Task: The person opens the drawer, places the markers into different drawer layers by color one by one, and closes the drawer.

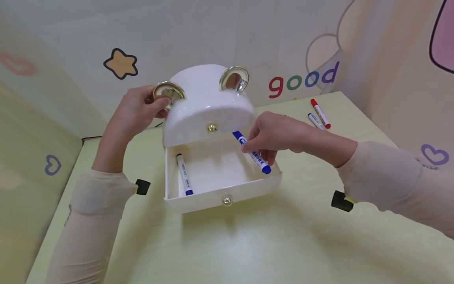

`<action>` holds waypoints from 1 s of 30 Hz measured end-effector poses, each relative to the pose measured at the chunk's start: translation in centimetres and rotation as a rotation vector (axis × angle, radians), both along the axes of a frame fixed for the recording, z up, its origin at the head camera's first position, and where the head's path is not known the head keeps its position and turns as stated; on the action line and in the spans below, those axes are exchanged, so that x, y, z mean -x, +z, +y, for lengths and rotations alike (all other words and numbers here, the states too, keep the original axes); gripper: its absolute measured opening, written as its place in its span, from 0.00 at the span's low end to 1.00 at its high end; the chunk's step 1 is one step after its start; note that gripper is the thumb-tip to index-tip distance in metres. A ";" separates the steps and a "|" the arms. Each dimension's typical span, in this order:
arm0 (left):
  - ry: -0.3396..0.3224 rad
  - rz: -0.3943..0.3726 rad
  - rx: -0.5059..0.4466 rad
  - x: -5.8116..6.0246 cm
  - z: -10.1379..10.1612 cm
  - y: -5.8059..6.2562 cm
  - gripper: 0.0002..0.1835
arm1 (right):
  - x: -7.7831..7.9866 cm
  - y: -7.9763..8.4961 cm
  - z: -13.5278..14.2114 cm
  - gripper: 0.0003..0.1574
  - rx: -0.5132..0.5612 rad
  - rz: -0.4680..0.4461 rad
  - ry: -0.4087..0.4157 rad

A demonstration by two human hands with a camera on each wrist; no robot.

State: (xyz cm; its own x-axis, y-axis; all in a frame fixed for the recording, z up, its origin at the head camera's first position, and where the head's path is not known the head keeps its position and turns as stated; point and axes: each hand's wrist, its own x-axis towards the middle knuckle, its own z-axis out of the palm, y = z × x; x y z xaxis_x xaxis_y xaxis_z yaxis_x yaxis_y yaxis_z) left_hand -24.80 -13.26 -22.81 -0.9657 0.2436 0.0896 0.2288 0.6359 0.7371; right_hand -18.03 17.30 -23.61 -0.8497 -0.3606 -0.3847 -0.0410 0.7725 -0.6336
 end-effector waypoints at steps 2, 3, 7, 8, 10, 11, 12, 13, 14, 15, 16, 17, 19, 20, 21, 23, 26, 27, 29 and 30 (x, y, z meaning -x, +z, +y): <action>0.000 0.000 0.000 0.0 0.0 0.0 0.13 | 0.1 -0.2 -0.1 0.21 0.003 0.008 -0.010; -0.001 -0.001 0.000 0.0 0.0 -0.1 0.13 | 0.1 -0.3 -0.2 0.20 0.006 0.012 -0.014; -0.003 0.002 -0.003 0.0 0.1 -0.1 0.13 | 0.0 -0.4 -0.4 0.20 0.025 0.027 -0.038; -0.004 0.003 -0.004 0.0 0.1 -0.2 0.13 | 0.0 -0.4 -0.4 0.20 0.031 0.030 -0.047; -0.006 0.005 -0.007 0.0 0.1 -0.2 0.13 | -0.1 -0.3 -0.4 0.18 0.043 0.032 -0.064; -0.006 0.005 -0.008 0.0 0.1 -0.2 0.13 | -0.1 -0.3 -0.4 0.18 0.045 0.033 -0.074; -0.007 0.005 -0.008 0.0 0.1 -0.2 0.13 | -0.1 -0.2 -0.4 0.18 0.048 0.034 -0.084; -0.006 0.003 -0.009 0.0 0.1 -0.2 0.13 | -0.2 -0.2 -0.3 0.18 0.048 0.035 -0.091; -0.004 0.001 -0.010 0.0 0.1 -0.2 0.13 | -0.2 -0.1 -0.3 0.18 0.045 0.037 -0.096; -0.003 -0.002 -0.010 0.0 0.1 -0.1 0.13 | -0.2 -0.1 -0.2 0.18 0.042 0.041 -0.098; -0.002 -0.005 -0.010 0.0 0.0 -0.1 0.13 | -0.3 0.0 -0.1 0.18 0.040 0.041 -0.100; -0.001 -0.007 -0.009 0.0 0.0 -0.1 0.13 | -0.3 0.0 0.0 0.18 0.037 0.043 -0.102; 0.002 -0.008 -0.009 0.0 0.0 -0.1 0.13 | -0.4 0.1 0.3 0.18 0.040 0.049 -0.101; 0.003 -0.007 -0.006 0.0 0.0 -0.2 0.13 | -0.4 0.2 0.5 0.18 0.032 0.055 -0.103; 0.002 -0.004 -0.003 0.0 0.0 -0.2 0.13 | -0.5 0.3 0.7 0.18 0.021 0.062 -0.107; 0.004 -0.002 0.002 0.0 0.0 -0.2 0.13 | -0.6 0.5 1.2 0.19 0.006 0.080 -0.117; 0.007 -0.005 0.004 0.0 0.0 -0.2 0.14 | -0.7 0.7 2.1 0.19 -0.013 0.109 -0.139; 0.008 -0.005 0.003 0.0 0.0 -0.1 0.14 | -0.7 0.7 2.4 0.19 -0.007 0.116 -0.146; 0.010 -0.010 0.000 -0.1 0.1 -0.1 0.14 | -0.7 0.7 3.0 0.18 0.017 0.130 -0.162; 0.010 -0.010 -0.002 -0.1 0.1 -0.1 0.14 | -0.6 0.7 3.4 0.18 0.026 0.134 -0.170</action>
State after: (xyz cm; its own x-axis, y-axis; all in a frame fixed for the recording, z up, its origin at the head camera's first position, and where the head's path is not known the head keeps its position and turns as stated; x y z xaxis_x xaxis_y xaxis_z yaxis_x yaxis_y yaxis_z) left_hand -24.74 -13.13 -22.94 -0.9690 0.2337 0.0805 0.2151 0.6369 0.7403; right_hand -17.39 20.66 -22.95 -0.9420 -0.2165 -0.2563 0.0028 0.7590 -0.6511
